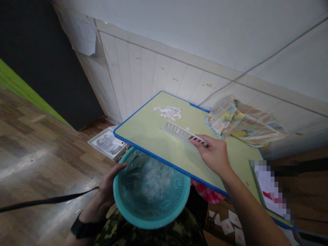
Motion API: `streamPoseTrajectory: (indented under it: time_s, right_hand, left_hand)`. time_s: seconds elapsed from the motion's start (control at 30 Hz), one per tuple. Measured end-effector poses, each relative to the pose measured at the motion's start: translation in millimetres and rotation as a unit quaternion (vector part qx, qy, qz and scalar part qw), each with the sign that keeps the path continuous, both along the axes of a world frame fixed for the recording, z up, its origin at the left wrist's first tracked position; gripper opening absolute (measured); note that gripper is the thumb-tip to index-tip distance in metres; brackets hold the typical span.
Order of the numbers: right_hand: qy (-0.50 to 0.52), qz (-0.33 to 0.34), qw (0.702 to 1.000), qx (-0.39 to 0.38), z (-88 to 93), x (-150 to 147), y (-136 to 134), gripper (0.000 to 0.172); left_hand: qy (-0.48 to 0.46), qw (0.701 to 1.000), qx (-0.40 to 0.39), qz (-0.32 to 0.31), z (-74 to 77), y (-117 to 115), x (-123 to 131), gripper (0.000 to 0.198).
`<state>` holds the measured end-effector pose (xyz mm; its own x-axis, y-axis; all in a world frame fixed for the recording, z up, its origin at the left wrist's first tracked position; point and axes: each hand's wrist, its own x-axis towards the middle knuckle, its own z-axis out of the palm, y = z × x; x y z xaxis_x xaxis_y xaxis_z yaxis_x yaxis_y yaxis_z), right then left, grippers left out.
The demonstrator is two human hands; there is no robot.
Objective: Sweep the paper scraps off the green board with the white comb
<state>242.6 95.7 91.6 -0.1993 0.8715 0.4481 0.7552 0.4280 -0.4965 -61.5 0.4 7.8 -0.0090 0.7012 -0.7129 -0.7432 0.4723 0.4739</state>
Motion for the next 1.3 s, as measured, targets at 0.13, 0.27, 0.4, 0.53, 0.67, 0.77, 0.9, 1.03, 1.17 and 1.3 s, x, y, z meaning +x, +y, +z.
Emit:
streamPoseTrajectory:
  time_s: [0.13,0.27,0.4,0.53,0.67,0.77,0.9,1.03,1.17,1.3]
  right_hand:
    - [0.009,0.032,0.999,-0.021,4.6,-1.6,-10.8,0.019]
    - [0.015,0.029,0.999,-0.008,7.3,-2.9,-10.7,0.019]
    - [0.005,-0.006,1.0,0.028,2.6,-8.0,2.8,0.02]
    - [-0.025,0.035,0.999,0.03,-1.0,-10.8,4.8,0.019]
    - [-0.038,0.077,0.996,0.036,1.9,-7.6,-12.9,0.017]
    - [-0.041,0.092,0.995,0.023,6.9,-4.3,-28.6,0.016]
    - [-0.042,0.107,0.993,0.008,13.4,-0.5,-41.2,0.015]
    - [-0.03,0.074,0.996,0.037,13.7,1.5,-38.8,0.014]
    - [-0.035,0.054,0.995,0.072,6.2,-1.3,-28.0,0.015]
    - [-0.038,0.091,0.992,0.073,2.2,-3.5,-28.6,0.015]
  left_hand:
    - [-0.012,1.0,0.012,-0.005,-0.7,-0.6,-2.2,0.029]
    - [-0.015,1.0,0.02,-0.01,-1.8,-1.1,-3.5,0.032]
    - [-0.01,1.0,0.022,-0.011,-1.4,-0.4,-3.0,0.031]
    - [-0.013,0.999,0.03,-0.005,-1.6,0.2,-3.1,0.03]
    - [-0.018,0.999,0.034,-0.009,-2.6,-0.2,-4.6,0.035]
    - [-0.018,0.999,0.027,-0.021,-2.4,-1.1,-5.1,0.036]
    - [-0.013,0.999,0.024,-0.025,-1.1,-1.5,-3.3,0.036]
    - [-0.002,1.0,0.016,-0.025,0.5,-0.4,-0.3,0.039]
    - [-0.001,1.0,0.011,-0.027,2.6,1.5,1.5,0.039]
    - [0.0,1.0,0.012,-0.023,3.7,1.3,1.4,0.038]
